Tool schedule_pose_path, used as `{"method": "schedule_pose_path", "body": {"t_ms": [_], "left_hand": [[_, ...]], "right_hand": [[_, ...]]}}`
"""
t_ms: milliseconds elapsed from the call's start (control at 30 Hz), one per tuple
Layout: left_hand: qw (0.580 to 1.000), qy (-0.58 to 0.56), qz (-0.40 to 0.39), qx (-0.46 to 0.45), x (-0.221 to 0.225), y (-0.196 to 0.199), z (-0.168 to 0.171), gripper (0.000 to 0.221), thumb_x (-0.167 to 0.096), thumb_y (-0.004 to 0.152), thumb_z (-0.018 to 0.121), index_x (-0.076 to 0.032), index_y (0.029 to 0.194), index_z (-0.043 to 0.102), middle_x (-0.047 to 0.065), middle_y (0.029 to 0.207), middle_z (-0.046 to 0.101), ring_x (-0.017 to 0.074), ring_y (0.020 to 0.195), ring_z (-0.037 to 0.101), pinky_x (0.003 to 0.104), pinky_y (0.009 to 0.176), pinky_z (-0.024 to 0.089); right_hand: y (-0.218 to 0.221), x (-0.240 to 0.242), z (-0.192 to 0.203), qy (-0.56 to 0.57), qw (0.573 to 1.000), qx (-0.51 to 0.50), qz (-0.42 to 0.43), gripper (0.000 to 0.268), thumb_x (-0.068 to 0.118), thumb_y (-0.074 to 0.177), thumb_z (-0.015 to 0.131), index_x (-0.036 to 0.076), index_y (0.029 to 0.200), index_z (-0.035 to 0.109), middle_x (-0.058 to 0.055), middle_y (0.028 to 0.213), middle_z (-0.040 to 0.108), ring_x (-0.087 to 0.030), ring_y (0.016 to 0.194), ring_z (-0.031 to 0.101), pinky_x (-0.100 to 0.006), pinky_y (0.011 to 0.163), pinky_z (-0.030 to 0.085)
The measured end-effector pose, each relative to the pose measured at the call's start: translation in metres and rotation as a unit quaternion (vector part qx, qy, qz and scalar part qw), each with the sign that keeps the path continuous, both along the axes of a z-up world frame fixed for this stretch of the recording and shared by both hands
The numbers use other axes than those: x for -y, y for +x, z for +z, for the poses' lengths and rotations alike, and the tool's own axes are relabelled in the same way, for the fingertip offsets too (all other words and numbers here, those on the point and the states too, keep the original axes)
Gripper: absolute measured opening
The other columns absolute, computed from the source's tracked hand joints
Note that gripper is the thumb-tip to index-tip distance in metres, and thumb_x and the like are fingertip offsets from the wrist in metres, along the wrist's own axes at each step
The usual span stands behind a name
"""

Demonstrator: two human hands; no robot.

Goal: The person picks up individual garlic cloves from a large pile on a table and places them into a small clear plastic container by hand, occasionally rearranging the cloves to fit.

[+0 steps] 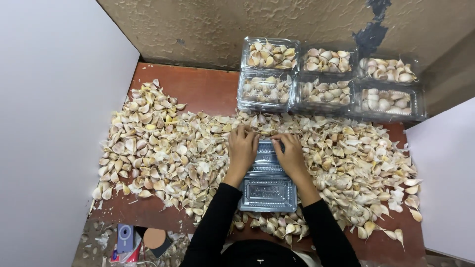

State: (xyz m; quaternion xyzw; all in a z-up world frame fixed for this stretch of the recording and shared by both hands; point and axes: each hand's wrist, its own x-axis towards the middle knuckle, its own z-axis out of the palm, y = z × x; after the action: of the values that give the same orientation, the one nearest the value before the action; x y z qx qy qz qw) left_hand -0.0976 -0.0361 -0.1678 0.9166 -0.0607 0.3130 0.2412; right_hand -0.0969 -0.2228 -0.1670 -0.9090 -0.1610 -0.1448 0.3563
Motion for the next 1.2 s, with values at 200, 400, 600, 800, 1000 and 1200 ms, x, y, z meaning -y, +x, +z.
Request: {"method": "schedule_pose_path", "body": {"t_ms": [200, 400, 600, 800, 1000, 1200], "left_hand": [[0.997, 0.006, -0.070, 0.023, -0.001, -0.018, 0.033, 0.005, -0.028, 0.086, 0.072, -0.030, 0.090, 0.074, -0.009, 0.094, 0.065, 0.0157, 0.094, 0.061, 0.039, 0.095, 0.035], [0.994, -0.043, -0.098, 0.033, -0.001, -0.023, 0.043, 0.016, -0.020, 0.080, 0.070, -0.028, 0.092, 0.075, -0.009, 0.094, 0.069, 0.0142, 0.095, 0.063, 0.042, 0.096, 0.032], [0.989, -0.058, -0.121, 0.058, -0.004, -0.028, 0.060, 0.017, -0.014, 0.075, 0.068, -0.025, 0.086, 0.075, -0.006, 0.089, 0.068, 0.0162, 0.090, 0.064, 0.041, 0.093, 0.033], [0.992, -0.033, -0.103, 0.061, -0.004, -0.025, 0.054, 0.007, -0.020, 0.073, 0.067, -0.024, 0.078, 0.068, -0.005, 0.084, 0.063, 0.0175, 0.085, 0.061, 0.040, 0.089, 0.035], [0.995, -0.029, -0.093, 0.027, -0.005, -0.021, 0.047, 0.013, -0.029, 0.073, 0.072, -0.022, 0.079, 0.063, -0.002, 0.078, 0.057, 0.0213, 0.081, 0.058, 0.042, 0.086, 0.036], [0.994, -0.022, -0.102, 0.035, -0.007, -0.016, 0.032, 0.017, -0.030, 0.080, 0.073, -0.021, 0.076, 0.060, -0.003, 0.074, 0.056, 0.0199, 0.077, 0.058, 0.041, 0.085, 0.035]], "right_hand": [[-0.019, -0.008, 0.033, -0.005, 0.999, 0.054, -0.003, 0.018, 0.017, 0.098, 0.064, 0.023, 0.110, 0.077, -0.001, 0.106, 0.071, -0.024, 0.107, 0.066, -0.039, 0.092, 0.049], [-0.014, -0.004, 0.013, -0.001, 0.995, 0.100, -0.012, 0.020, 0.018, 0.097, 0.066, 0.024, 0.111, 0.079, 0.003, 0.107, 0.072, -0.020, 0.108, 0.065, -0.036, 0.092, 0.047], [-0.015, -0.003, 0.021, 0.015, 0.993, 0.117, -0.002, 0.018, 0.014, 0.093, 0.066, 0.022, 0.102, 0.080, 0.003, 0.100, 0.071, -0.021, 0.104, 0.065, -0.036, 0.089, 0.047], [-0.007, 0.003, 0.002, -0.017, 0.992, 0.127, -0.006, 0.008, 0.023, 0.090, 0.071, 0.026, 0.096, 0.075, 0.006, 0.094, 0.065, -0.020, 0.098, 0.062, -0.036, 0.088, 0.045], [-0.017, -0.004, 0.024, -0.087, 0.991, 0.099, -0.025, 0.015, 0.033, 0.085, 0.077, 0.028, 0.093, 0.066, 0.007, 0.091, 0.060, -0.020, 0.101, 0.058, -0.041, 0.096, 0.034], [-0.016, -0.003, 0.014, -0.087, 0.990, 0.103, -0.036, 0.013, 0.040, 0.094, 0.070, 0.028, 0.091, 0.065, 0.011, 0.087, 0.061, -0.015, 0.100, 0.059, -0.039, 0.098, 0.031]]}}
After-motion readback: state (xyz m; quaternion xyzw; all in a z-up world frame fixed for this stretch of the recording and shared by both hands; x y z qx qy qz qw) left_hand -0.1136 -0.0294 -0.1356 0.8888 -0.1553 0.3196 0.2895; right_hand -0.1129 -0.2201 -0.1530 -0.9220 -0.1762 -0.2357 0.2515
